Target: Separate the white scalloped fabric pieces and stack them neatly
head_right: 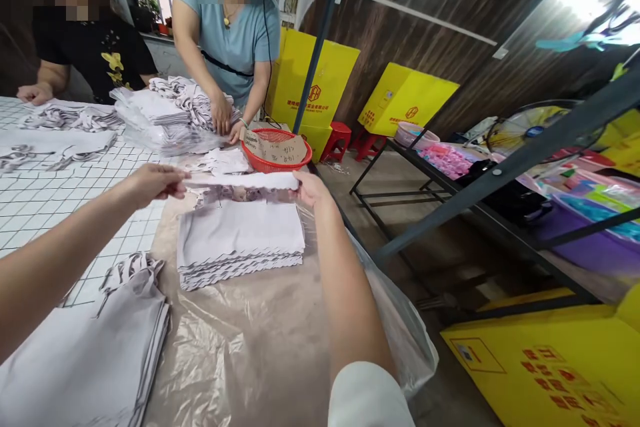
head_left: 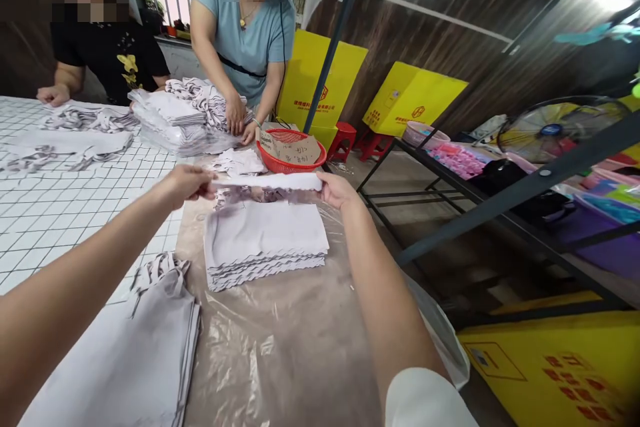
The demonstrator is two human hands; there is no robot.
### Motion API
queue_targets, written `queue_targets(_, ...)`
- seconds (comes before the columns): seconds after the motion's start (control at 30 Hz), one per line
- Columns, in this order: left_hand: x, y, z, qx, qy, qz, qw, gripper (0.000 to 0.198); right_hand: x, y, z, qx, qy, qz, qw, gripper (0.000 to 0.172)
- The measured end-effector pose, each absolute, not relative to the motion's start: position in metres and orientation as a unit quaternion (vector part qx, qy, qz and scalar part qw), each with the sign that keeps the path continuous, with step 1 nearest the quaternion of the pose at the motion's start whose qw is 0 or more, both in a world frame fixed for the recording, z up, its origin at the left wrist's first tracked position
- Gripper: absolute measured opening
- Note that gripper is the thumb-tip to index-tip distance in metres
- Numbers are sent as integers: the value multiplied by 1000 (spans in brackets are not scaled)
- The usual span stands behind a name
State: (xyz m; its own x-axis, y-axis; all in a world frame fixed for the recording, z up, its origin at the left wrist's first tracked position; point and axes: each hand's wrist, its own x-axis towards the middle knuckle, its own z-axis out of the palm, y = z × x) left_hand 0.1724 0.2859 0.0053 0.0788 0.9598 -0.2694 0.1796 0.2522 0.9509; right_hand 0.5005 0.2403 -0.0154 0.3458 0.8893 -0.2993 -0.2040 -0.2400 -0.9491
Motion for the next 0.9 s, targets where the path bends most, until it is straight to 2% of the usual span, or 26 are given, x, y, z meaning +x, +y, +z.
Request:
queue_targets(0.1,162,245,-22,505,580,283,573,14,500,193,-42,-638,-270,504,515,13)
queue_targets(0.23,148,214,-43,521,571,268,575,22,499,154,-66,-669,-258,496,490,14)
queue_targets(0.4,149,219,-49,607,627,271,406,11,499,148,-75,-689,-265,487,466,12)
queue_targets(0.53,164,246,-55,600,672,269,341,25,498,156,-76,-698,-279,471,461,16)
queue_targets(0.73,190,273,-63,587,671,250,377,30,498,155,-74,-707,-288,461,453,18)
queue_targets(0.9,194,278,-59,574,658,292,390,28,497,156,-77,-714,-294,445,454,15)
